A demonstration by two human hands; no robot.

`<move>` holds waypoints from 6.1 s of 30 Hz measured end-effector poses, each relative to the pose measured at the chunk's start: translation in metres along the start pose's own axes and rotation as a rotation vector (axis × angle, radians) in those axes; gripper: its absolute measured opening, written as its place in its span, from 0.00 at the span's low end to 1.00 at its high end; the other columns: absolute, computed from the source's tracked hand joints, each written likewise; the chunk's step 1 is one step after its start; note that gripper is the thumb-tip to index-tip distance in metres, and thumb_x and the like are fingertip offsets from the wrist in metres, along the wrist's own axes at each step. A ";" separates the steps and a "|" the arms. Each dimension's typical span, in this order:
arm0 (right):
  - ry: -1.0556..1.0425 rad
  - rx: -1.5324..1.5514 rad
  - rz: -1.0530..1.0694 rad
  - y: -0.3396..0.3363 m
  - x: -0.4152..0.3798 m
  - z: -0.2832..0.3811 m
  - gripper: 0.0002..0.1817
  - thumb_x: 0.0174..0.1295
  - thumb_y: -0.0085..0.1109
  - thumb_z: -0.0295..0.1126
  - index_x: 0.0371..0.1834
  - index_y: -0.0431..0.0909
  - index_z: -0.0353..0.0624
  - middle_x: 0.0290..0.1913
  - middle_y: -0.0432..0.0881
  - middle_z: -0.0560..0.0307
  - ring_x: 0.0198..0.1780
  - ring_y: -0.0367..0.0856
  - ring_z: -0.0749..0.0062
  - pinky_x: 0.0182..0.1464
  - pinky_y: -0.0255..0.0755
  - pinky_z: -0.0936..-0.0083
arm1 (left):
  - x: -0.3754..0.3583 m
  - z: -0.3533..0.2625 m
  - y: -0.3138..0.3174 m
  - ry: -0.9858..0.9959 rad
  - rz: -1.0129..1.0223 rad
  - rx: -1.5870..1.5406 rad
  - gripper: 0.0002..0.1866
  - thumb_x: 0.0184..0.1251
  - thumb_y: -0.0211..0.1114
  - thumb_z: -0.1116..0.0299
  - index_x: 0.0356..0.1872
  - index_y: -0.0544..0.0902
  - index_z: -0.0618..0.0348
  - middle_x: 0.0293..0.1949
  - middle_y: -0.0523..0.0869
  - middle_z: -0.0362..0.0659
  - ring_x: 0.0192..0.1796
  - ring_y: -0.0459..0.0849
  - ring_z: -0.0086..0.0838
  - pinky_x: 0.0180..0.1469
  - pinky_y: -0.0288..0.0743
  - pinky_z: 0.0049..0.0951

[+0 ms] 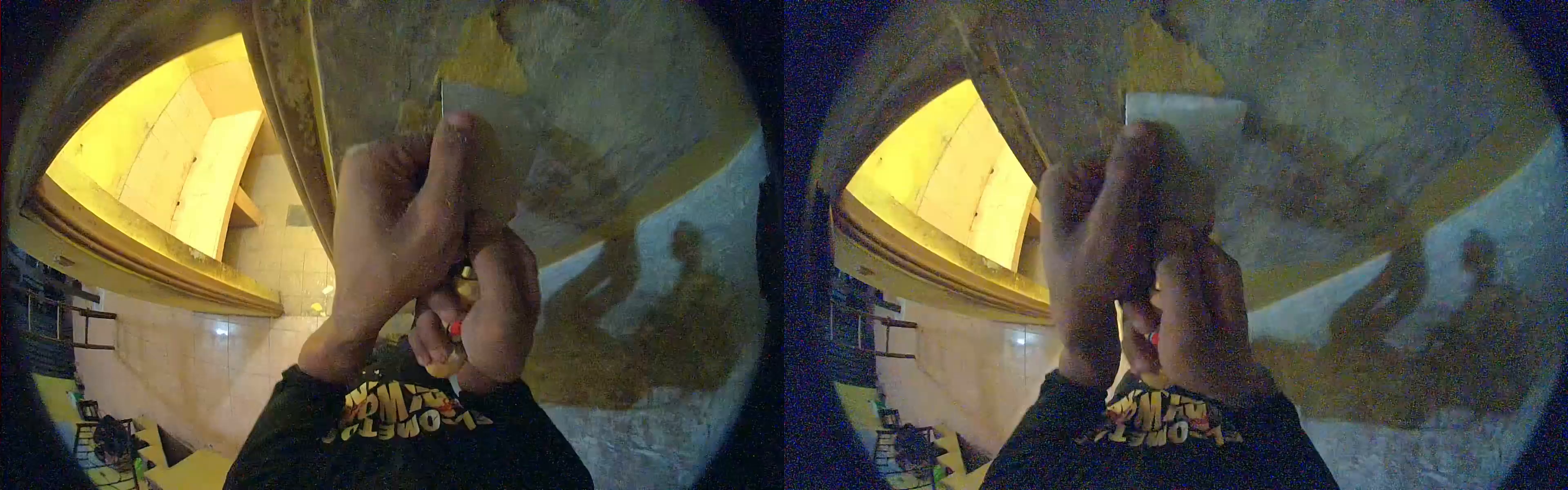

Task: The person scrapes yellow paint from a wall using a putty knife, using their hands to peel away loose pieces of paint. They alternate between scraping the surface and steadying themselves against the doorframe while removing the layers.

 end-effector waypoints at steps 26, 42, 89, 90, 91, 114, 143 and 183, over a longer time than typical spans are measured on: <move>-0.079 -0.018 -0.062 0.001 0.002 0.003 0.14 0.67 0.42 0.45 0.39 0.65 0.46 0.15 0.62 0.59 0.06 0.59 0.72 0.07 0.56 0.74 | -0.003 0.009 0.003 0.049 -0.026 0.001 0.27 0.69 0.53 0.55 0.17 0.77 0.70 0.10 0.72 0.36 0.17 0.67 0.14 0.17 0.60 0.24; -0.024 -0.019 -0.086 0.002 -0.002 -0.002 0.13 0.66 0.40 0.42 0.43 0.66 0.45 0.17 0.62 0.57 0.07 0.58 0.71 0.09 0.59 0.73 | 0.003 0.007 0.004 0.049 -0.124 -0.002 0.26 0.68 0.54 0.57 0.16 0.77 0.70 0.09 0.71 0.35 0.17 0.65 0.13 0.16 0.58 0.25; -0.217 -0.308 -0.054 -0.028 0.021 -0.013 0.22 0.68 0.35 0.50 0.27 0.67 0.44 0.11 0.64 0.63 0.12 0.64 0.79 0.15 0.59 0.77 | -0.001 0.005 0.005 0.139 -0.071 0.270 0.24 0.68 0.54 0.57 0.22 0.78 0.73 0.09 0.73 0.45 0.17 0.69 0.17 0.18 0.63 0.31; -0.241 -0.309 -0.045 -0.027 0.022 -0.009 0.22 0.68 0.35 0.50 0.27 0.67 0.44 0.11 0.64 0.63 0.12 0.64 0.79 0.15 0.59 0.77 | 0.002 0.009 0.007 0.163 -0.074 0.266 0.24 0.68 0.54 0.57 0.22 0.78 0.73 0.09 0.73 0.45 0.17 0.69 0.17 0.18 0.63 0.31; -0.239 -0.279 0.002 -0.028 0.016 -0.013 0.22 0.68 0.35 0.50 0.26 0.67 0.44 0.12 0.64 0.63 0.11 0.64 0.78 0.13 0.58 0.77 | -0.002 0.023 0.007 0.155 -0.080 0.231 0.24 0.68 0.54 0.58 0.22 0.79 0.72 0.10 0.73 0.45 0.17 0.69 0.17 0.18 0.63 0.31; -0.040 -0.115 -0.051 -0.027 0.000 0.004 0.14 0.69 0.40 0.43 0.43 0.65 0.44 0.23 0.69 0.59 0.15 0.67 0.78 0.14 0.60 0.78 | -0.004 0.017 0.025 0.122 -0.199 0.024 0.26 0.69 0.54 0.57 0.13 0.74 0.67 0.10 0.70 0.33 0.15 0.65 0.14 0.15 0.56 0.23; -0.073 -0.174 -0.012 -0.027 0.003 0.005 0.15 0.70 0.36 0.45 0.37 0.64 0.45 0.18 0.65 0.63 0.11 0.60 0.79 0.11 0.55 0.79 | -0.002 0.019 0.023 0.150 -0.128 0.068 0.25 0.69 0.53 0.56 0.20 0.78 0.70 0.09 0.69 0.34 0.17 0.64 0.13 0.16 0.57 0.26; -0.498 -0.303 -0.020 -0.061 0.035 -0.014 0.20 0.67 0.41 0.49 0.36 0.72 0.42 0.22 0.74 0.61 0.21 0.71 0.81 0.22 0.66 0.80 | -0.001 0.021 0.024 0.113 -0.096 0.176 0.27 0.69 0.52 0.57 0.15 0.73 0.71 0.08 0.70 0.45 0.15 0.64 0.19 0.18 0.60 0.31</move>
Point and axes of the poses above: each hand's wrist, its own x-axis towards the middle knuckle, its own y-axis out of the palm, z = x × y, the point moved 2 cm from there along x, towards the middle knuckle
